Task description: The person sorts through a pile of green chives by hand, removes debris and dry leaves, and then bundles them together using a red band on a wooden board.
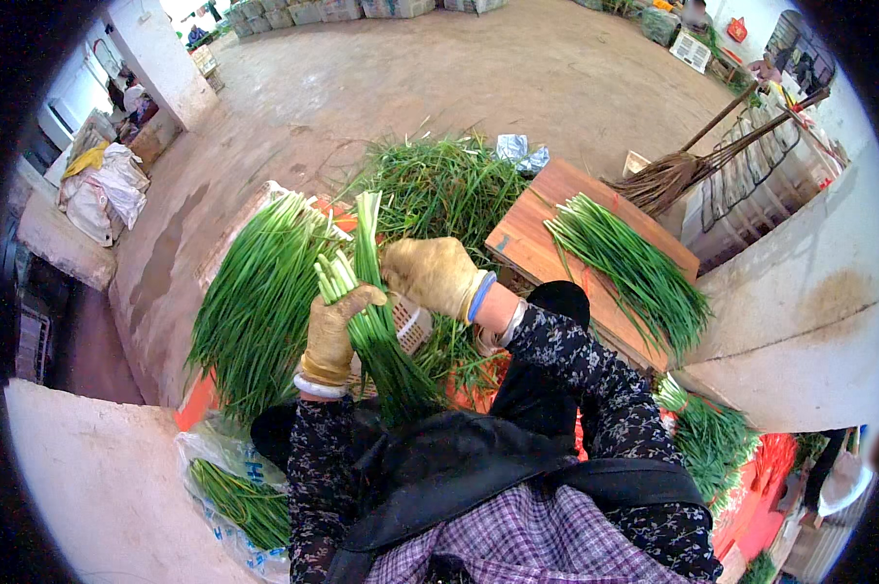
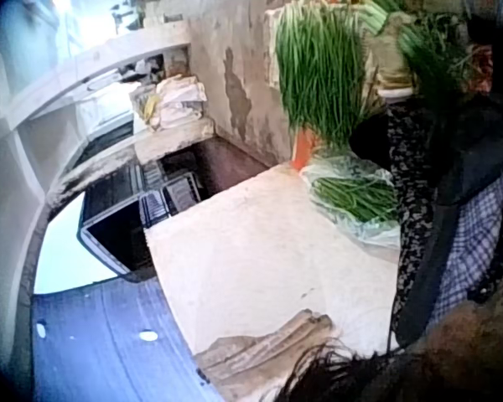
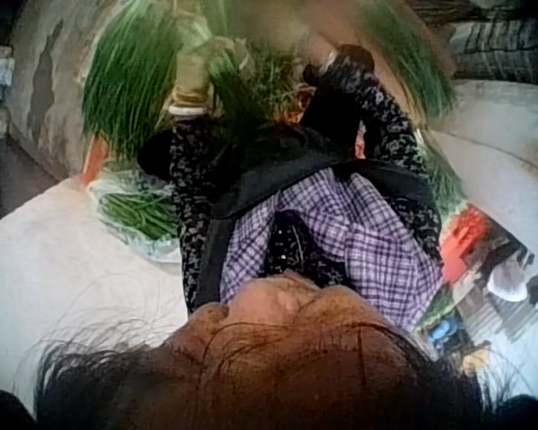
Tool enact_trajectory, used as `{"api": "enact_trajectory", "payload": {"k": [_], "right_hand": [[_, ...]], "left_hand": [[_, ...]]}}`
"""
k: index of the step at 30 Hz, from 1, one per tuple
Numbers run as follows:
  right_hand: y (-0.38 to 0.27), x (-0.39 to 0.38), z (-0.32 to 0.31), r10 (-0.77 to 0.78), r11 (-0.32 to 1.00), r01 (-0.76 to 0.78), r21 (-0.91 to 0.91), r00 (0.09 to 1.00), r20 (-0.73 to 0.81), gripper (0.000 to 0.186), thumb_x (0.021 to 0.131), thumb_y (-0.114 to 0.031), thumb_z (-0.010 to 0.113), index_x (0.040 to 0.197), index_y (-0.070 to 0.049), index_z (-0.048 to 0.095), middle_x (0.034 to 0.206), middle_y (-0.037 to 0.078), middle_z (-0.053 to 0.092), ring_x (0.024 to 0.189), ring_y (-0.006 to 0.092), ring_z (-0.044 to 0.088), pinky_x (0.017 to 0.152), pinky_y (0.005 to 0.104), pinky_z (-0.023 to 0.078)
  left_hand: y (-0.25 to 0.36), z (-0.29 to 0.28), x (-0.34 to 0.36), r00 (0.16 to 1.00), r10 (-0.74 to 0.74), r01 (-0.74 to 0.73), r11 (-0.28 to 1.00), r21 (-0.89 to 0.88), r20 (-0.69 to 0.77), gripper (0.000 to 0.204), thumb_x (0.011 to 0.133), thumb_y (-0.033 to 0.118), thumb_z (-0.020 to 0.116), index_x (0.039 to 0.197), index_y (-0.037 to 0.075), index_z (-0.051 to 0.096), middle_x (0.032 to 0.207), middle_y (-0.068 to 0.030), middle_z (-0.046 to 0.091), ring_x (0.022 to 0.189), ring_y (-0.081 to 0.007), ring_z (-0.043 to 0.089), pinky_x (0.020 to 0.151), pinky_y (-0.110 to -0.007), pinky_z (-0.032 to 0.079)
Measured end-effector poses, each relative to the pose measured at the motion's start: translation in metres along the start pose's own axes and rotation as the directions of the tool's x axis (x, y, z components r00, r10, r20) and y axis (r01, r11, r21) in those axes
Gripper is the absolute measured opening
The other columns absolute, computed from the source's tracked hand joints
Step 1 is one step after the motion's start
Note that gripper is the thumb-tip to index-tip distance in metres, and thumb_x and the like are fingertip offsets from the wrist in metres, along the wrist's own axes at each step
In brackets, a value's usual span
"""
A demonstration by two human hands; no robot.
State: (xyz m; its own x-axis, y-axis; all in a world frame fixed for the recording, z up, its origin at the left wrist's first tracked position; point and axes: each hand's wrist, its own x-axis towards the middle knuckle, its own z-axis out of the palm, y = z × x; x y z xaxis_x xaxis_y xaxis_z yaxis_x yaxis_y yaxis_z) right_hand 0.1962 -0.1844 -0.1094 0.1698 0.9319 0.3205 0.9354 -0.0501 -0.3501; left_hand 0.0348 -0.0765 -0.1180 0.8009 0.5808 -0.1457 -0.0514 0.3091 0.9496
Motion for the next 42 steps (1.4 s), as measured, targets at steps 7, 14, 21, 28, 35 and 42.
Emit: {"api": "enact_trajectory", "payload": {"k": [7, 14, 21, 28, 35, 42], "right_hand": [[-0.022, -0.042, -0.004, -0.065, 0.998, 0.061, 0.029, 0.769, 0.636, 0.035, 0.086, -0.042, 0.062, 0.098, -0.009, 0.069, 0.083, 0.009, 0.070, 0.082, 0.0305, 0.069, 0.070, 0.0408, 0.055], [0.032, 0.026, -0.054, 0.116, 0.542, -0.086, 0.836, 0.993, 0.027, 0.062, 0.087, -0.030, 0.072, 0.136, 0.000, 0.050, 0.110, 0.012, 0.066, 0.100, 0.0172, 0.061, 0.086, 0.0318, 0.051], [0.030, 0.038, -0.039, 0.205, 0.431, -0.280, 0.857, 0.956, 0.209, 0.030, 0.091, -0.017, 0.064, 0.116, -0.001, 0.063, 0.093, 0.003, 0.068, 0.072, 0.0090, 0.061, 0.063, 0.0235, 0.050], [0.022, 0.028, -0.011, 0.321, 0.340, -0.261, 0.903, 0.935, 0.150, 0.024, 0.096, -0.016, 0.050, 0.110, -0.003, 0.066, 0.087, 0.002, 0.067, 0.068, 0.0104, 0.062, 0.062, 0.0255, 0.051], [-0.009, -0.027, 0.030, 0.112, 0.979, -0.070, 0.193, 0.971, -0.213, 0.021, 0.091, -0.013, 0.054, 0.108, -0.009, 0.064, 0.090, 0.011, 0.070, 0.079, 0.0281, 0.068, 0.069, 0.0385, 0.054], [0.033, -0.068, 0.031, 0.235, 0.971, -0.183, -0.151, 0.648, 0.724, 0.043, 0.089, -0.045, 0.055, 0.113, -0.011, 0.066, 0.108, 0.012, 0.069, 0.098, 0.0324, 0.066, 0.083, 0.0401, 0.052]], "left_hand": [[-0.006, -0.019, 0.006, 0.990, 0.051, -0.020, 0.974, -0.224, 0.135, 0.025, 0.079, 0.018, 0.067, 0.088, -0.005, 0.067, 0.090, -0.0127, 0.068, 0.075, -0.0215, 0.065, 0.073, -0.033, 0.055], [0.002, -0.007, 0.001, 0.976, -0.009, 0.042, 0.988, -0.147, 0.215, 0.023, 0.077, 0.018, 0.067, 0.081, -0.004, 0.066, 0.092, -0.0170, 0.069, 0.080, -0.0233, 0.066, 0.074, -0.034, 0.054], [-0.007, -0.008, 0.005, 0.972, 0.086, -0.053, 0.987, -0.154, 0.217, 0.016, 0.079, 0.013, 0.067, 0.084, -0.003, 0.067, 0.083, -0.0124, 0.068, 0.072, -0.0229, 0.065, 0.070, -0.033, 0.053], [0.002, 0.008, -0.002, 0.989, 0.003, 0.009, 0.997, -0.083, 0.147, 0.013, 0.081, 0.011, 0.066, 0.085, -0.001, 0.069, 0.080, -0.0103, 0.069, 0.068, -0.0195, 0.065, 0.069, -0.031, 0.053], [0.002, -0.006, -0.003, 0.999, 0.029, -0.032, 0.985, -0.170, -0.016, 0.019, 0.083, 0.019, 0.066, 0.085, 0.000, 0.068, 0.085, -0.0109, 0.069, 0.073, -0.0198, 0.065, 0.066, -0.031, 0.053], [-0.009, -0.048, 0.003, 0.985, 0.110, -0.050, 0.922, -0.384, 0.136, 0.027, 0.082, 0.025, 0.069, 0.084, -0.001, 0.066, 0.102, -0.0191, 0.068, 0.086, -0.0283, 0.067, 0.076, -0.040, 0.057]]}}
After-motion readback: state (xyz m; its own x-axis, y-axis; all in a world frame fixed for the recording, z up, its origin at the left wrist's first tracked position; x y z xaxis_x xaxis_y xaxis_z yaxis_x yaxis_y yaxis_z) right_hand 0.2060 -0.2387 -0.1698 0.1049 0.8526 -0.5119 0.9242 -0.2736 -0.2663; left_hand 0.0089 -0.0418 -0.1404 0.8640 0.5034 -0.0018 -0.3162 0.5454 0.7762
